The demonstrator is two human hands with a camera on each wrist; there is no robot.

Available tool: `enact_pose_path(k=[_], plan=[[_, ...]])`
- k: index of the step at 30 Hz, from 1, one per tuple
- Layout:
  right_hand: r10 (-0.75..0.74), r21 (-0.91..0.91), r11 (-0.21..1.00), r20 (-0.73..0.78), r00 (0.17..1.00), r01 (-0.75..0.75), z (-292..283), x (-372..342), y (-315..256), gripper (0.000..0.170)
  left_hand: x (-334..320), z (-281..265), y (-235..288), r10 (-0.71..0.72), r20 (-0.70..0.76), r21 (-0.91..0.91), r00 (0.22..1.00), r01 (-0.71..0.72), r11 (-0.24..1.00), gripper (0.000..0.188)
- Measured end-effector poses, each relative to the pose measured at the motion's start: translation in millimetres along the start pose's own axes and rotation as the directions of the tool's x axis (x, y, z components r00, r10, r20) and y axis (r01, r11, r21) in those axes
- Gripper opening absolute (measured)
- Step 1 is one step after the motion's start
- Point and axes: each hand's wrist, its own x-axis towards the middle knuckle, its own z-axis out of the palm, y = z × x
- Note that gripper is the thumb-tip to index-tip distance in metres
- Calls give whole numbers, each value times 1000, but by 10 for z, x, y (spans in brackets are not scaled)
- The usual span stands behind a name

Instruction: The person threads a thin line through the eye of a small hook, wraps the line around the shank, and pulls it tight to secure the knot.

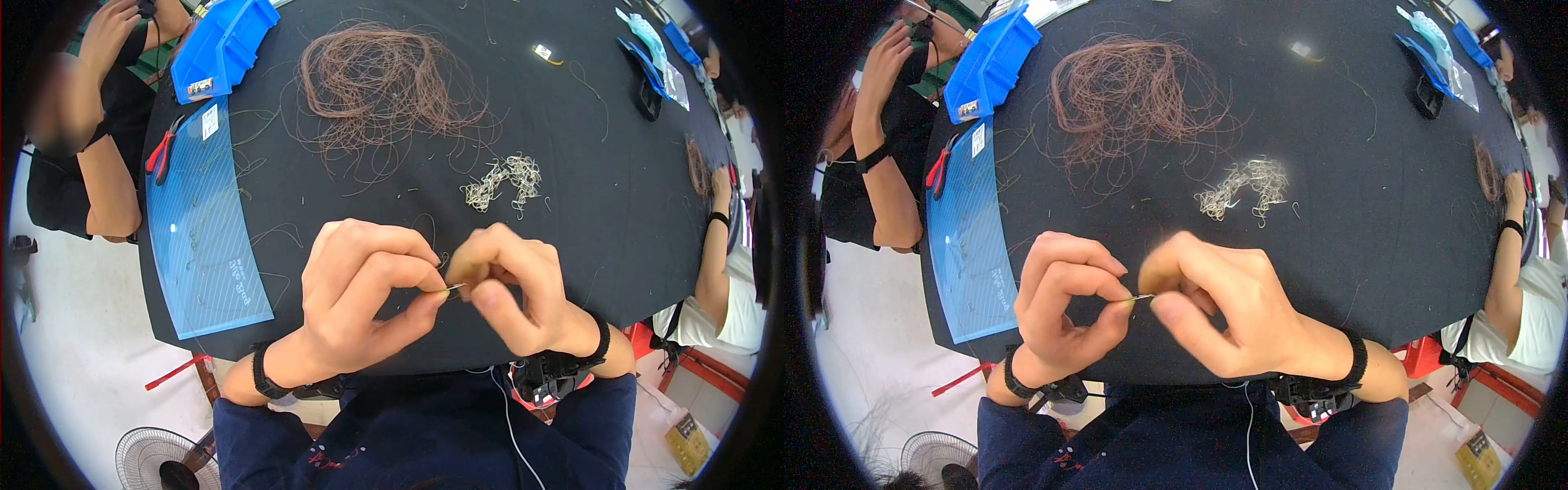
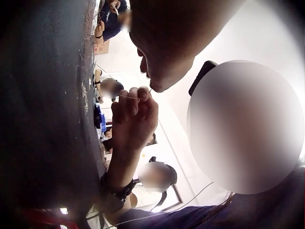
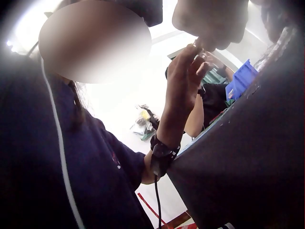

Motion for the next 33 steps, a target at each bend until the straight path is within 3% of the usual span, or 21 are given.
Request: enact_pose_path(k=[6,8,11,15,20,24,25,33], plan=[[-3,14,1000,14,1000,2,-14,-21,19,5,11,3,10,12,1,8,1000,-12,1000,17],[-63,19,998,38,997,63,-29,-21,103,5,7,8,8,3,-7,7,1000,-3,1000,17],[-7,25,1000,10,1000,7,-15,-17,34,6,16,41,13,-26,-75,-13,997,25,1000,27],[65,-40,997,22,998,-64,-53,-12,-46,7,7,33,13,-14,-46,-6,999,14,1000,24],[14,48,999,0,1000,-14,-27,-20,31,5,-3,5,-3,5,-2,-2,1000,-5,1000,17],[96,71,993,-16,995,-94,-12,18,-69,2,3,7,-4,10,-5,0,1000,-10,1000,17],[94,1,996,21,995,-94,-36,2,-57,1,5,5,-5,11,-4,0,1000,-11,1000,17],[96,128,987,52,994,-101,-28,-5,14,7,11,23,-11,-1,-36,2,999,1,1000,20]])
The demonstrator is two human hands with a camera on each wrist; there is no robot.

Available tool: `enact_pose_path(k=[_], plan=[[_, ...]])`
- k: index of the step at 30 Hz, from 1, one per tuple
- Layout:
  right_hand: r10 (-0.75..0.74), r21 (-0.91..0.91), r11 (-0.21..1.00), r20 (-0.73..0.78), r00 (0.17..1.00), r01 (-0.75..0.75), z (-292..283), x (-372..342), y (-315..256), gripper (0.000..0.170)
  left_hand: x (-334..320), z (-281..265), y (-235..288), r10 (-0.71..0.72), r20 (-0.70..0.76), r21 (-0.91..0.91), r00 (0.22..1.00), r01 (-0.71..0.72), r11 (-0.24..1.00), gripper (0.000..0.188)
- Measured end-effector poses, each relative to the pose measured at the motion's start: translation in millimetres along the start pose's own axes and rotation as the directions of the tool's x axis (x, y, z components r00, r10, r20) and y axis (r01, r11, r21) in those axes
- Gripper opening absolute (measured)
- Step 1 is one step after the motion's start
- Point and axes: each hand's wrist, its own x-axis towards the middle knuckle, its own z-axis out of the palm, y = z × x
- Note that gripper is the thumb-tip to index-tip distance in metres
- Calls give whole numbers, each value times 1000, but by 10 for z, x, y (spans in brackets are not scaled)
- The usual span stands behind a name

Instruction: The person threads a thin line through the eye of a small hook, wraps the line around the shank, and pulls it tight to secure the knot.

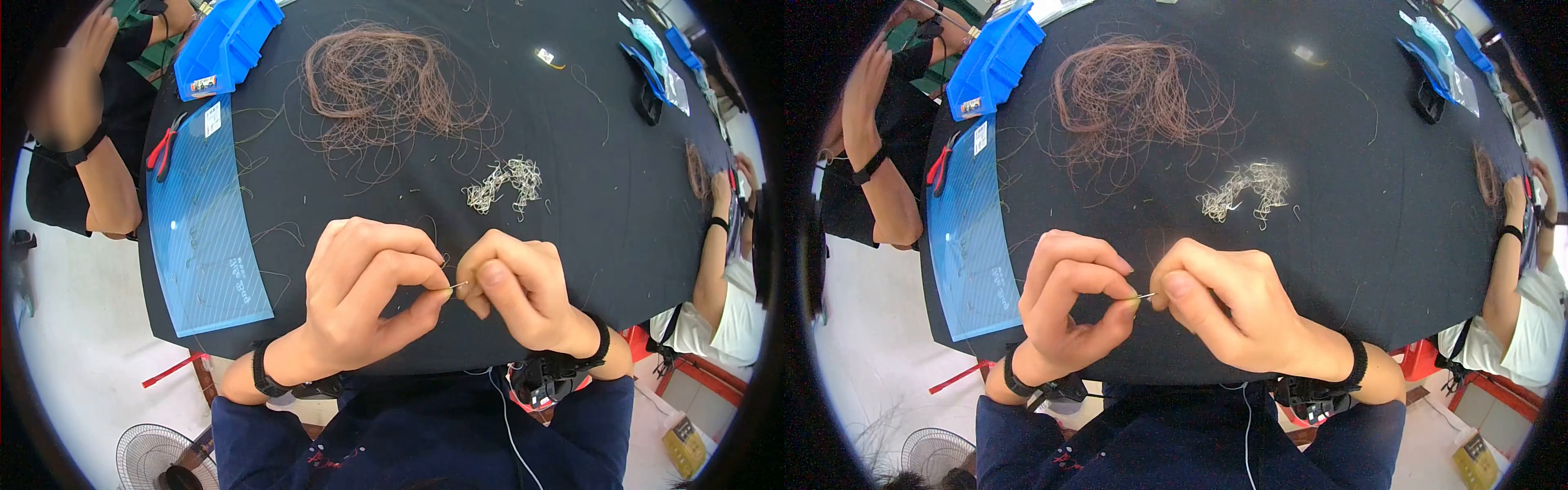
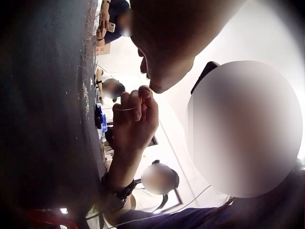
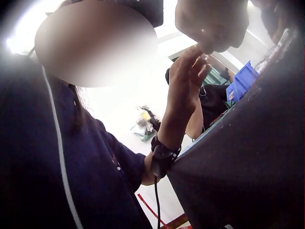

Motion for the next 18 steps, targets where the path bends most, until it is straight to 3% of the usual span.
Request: enact_pose_path(k=[4,10,16,18], plan=[[-28,-40,999,-54,998,26,23,14,7,7,17,22,5,-12,-51,-9,999,12,1000,26],[83,-62,995,30,996,-81,-20,-2,-69,7,5,-12,-6,7,19,-2,1000,-7,1000,17],[-1,33,999,28,1000,0,-3,37,-1,5,7,-18,-12,11,15,2,1000,-11,1000,16],[36,-5,999,32,999,-36,-25,25,-53,7,8,-19,-11,8,18,1,1000,-8,1000,16]])
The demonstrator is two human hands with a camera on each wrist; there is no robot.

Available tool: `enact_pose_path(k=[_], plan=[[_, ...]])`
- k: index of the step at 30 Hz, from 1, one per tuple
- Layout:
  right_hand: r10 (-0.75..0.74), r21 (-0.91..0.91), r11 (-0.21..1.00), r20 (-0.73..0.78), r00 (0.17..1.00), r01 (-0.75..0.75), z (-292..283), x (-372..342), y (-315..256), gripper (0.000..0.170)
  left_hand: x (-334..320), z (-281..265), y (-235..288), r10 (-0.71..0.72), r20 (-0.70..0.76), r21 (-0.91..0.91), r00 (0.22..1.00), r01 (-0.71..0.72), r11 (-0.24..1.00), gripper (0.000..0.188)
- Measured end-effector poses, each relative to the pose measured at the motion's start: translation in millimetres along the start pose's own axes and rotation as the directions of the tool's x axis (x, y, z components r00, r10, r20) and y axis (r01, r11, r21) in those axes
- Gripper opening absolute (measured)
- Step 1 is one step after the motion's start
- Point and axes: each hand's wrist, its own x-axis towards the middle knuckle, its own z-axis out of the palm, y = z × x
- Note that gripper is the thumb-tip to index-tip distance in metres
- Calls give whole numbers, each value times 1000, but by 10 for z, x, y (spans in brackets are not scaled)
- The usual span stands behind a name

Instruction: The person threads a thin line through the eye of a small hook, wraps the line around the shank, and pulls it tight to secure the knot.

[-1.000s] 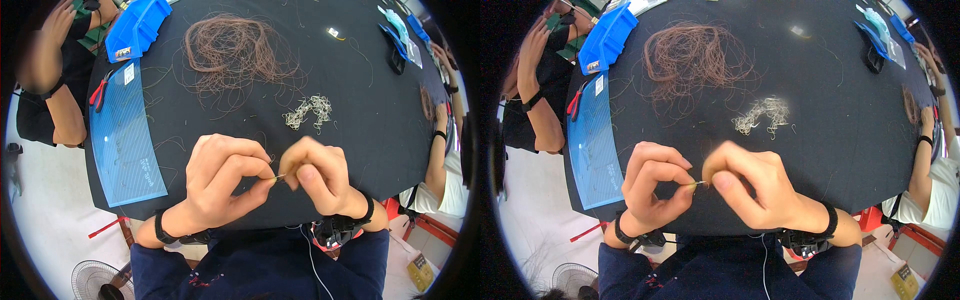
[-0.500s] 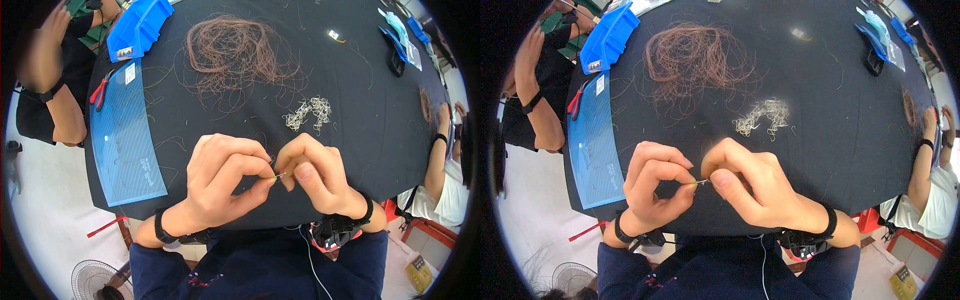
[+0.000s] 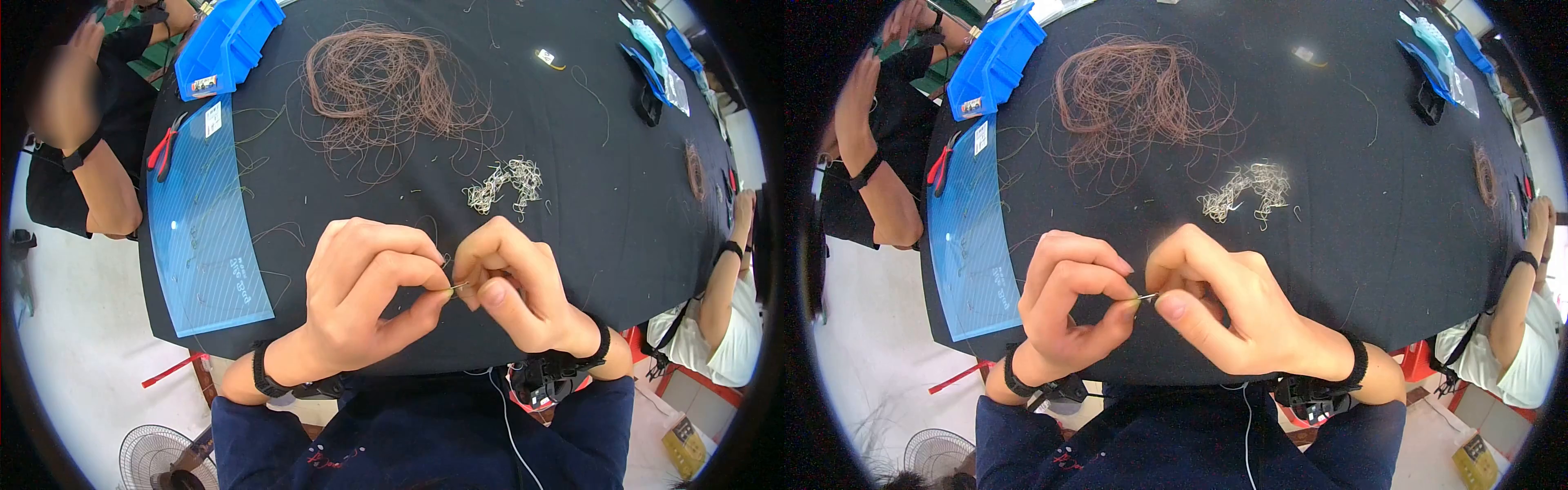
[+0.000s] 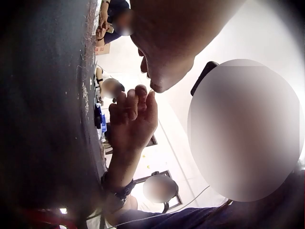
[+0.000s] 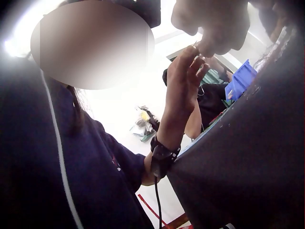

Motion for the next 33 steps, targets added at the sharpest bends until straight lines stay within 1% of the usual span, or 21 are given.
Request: enact_pose_path(k=[1,4,7,10,13,14,17,20,23,24,26,29,33], plan=[[19,-18,1000,2,1000,-19,-9,-5,-18,8,-2,1,1,-3,2,-1,1000,3,1000,16],[13,-29,1000,7,1000,-12,-3,-16,11,8,-1,1,5,1,6,1,1000,-1,1000,15],[10,-27,1000,45,999,-9,-25,1,0,7,5,6,7,5,1,-3,1000,-5,1000,15],[9,59,998,29,1000,-11,-5,5,43,4,-3,8,-1,2,-6,2,1000,-2,1000,15],[15,-27,1000,6,1000,-15,5,-6,20,7,-7,12,-7,8,-9,4,1000,-8,1000,16],[-45,-63,997,16,999,46,-1,-5,37,11,-6,13,-9,11,-10,2,1000,-11,1000,16],[-50,-59,997,47,998,53,-18,-2,25,11,-4,8,0,10,3,8,1000,-10,1000,16],[-33,8,999,3,999,33,-2,-11,64,13,-9,-12,6,-13,-11,13,1000,13,1000,16],[-49,83,995,-58,997,54,36,-28,98,15,-2,31,13,-46,-88,-28,995,44,999,27],[-48,93,994,-68,997,55,44,-23,89,16,-3,30,11,-44,-86,-25,995,42,999,27],[-32,69,997,-57,998,36,35,7,11,14,-2,31,9,-39,-83,-19,996,37,999,27],[-44,-77,996,-13,999,43,-7,-19,33,7,-5,-7,12,4,-8,5,1000,-4,1000,16],[-1,-21,1000,9,1000,1,-5,-25,29,7,-8,3,6,9,-7,8,1000,-9,1000,16]])
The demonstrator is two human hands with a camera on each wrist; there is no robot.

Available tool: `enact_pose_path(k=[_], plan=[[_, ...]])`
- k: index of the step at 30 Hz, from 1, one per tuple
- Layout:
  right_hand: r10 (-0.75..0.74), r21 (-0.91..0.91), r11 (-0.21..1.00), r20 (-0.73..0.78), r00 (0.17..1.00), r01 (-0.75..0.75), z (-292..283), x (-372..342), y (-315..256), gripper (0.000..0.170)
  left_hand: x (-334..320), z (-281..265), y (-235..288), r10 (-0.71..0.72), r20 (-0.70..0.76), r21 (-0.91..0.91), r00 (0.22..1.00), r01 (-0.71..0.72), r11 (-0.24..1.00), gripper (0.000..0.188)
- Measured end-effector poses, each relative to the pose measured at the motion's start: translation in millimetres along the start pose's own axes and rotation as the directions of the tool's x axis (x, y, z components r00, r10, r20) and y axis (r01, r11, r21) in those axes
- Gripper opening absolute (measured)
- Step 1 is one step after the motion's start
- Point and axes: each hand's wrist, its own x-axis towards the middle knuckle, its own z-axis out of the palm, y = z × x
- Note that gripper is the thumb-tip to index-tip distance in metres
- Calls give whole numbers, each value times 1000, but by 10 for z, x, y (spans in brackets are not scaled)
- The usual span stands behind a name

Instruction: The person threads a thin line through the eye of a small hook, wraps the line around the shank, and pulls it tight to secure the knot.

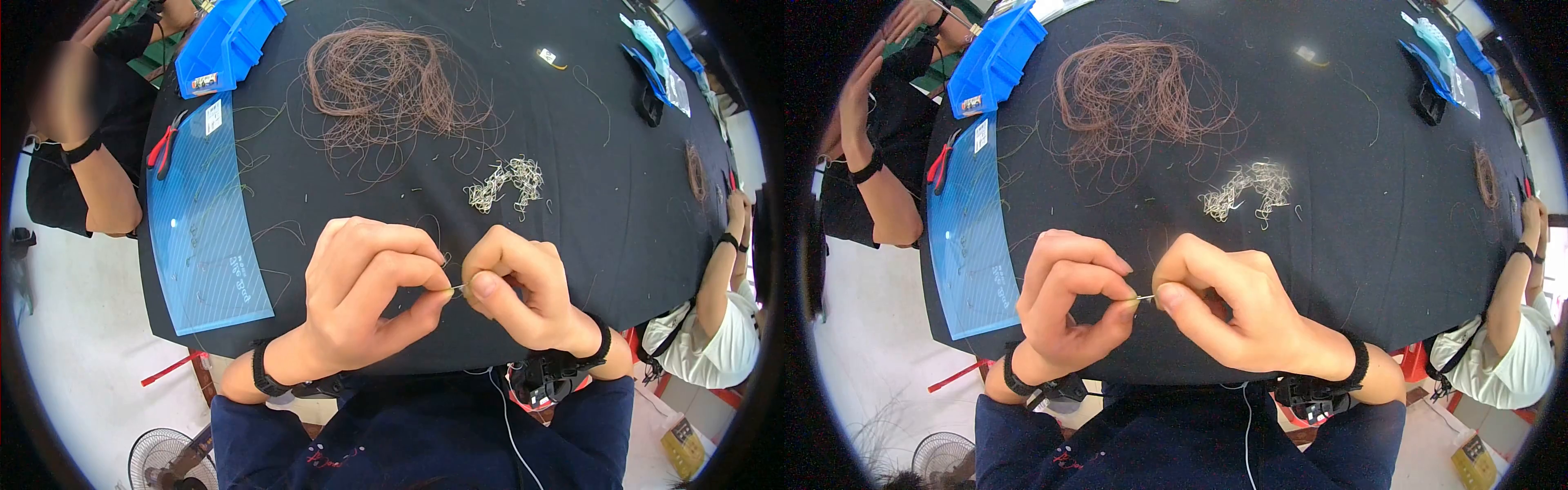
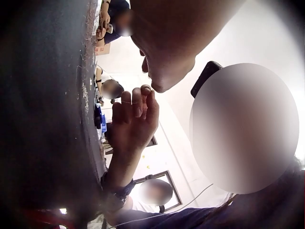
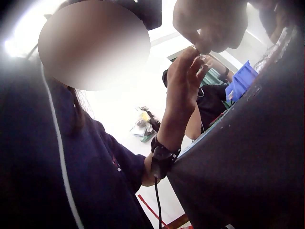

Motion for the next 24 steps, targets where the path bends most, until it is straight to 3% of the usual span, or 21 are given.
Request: enact_pose_path(k=[8,11,14,17,24], plan=[[-28,76,997,-19,999,30,-3,20,6,9,2,-9,8,-2,2,-4,1000,2,1000,16],[-47,-62,997,-15,999,46,-7,2,-25,8,13,-16,15,3,3,-9,1000,-3,1000,16],[-60,57,996,-31,998,61,24,22,40,10,-7,-14,17,-29,15,-29,999,29,999,14],[27,203,979,36,999,-34,-10,33,-4,14,13,-2,30,-130,-15,-160,991,125,979,21],[66,168,983,38,997,-71,16,20,6,13,32,-17,23,-180,29,-250,983,182,951,13]])
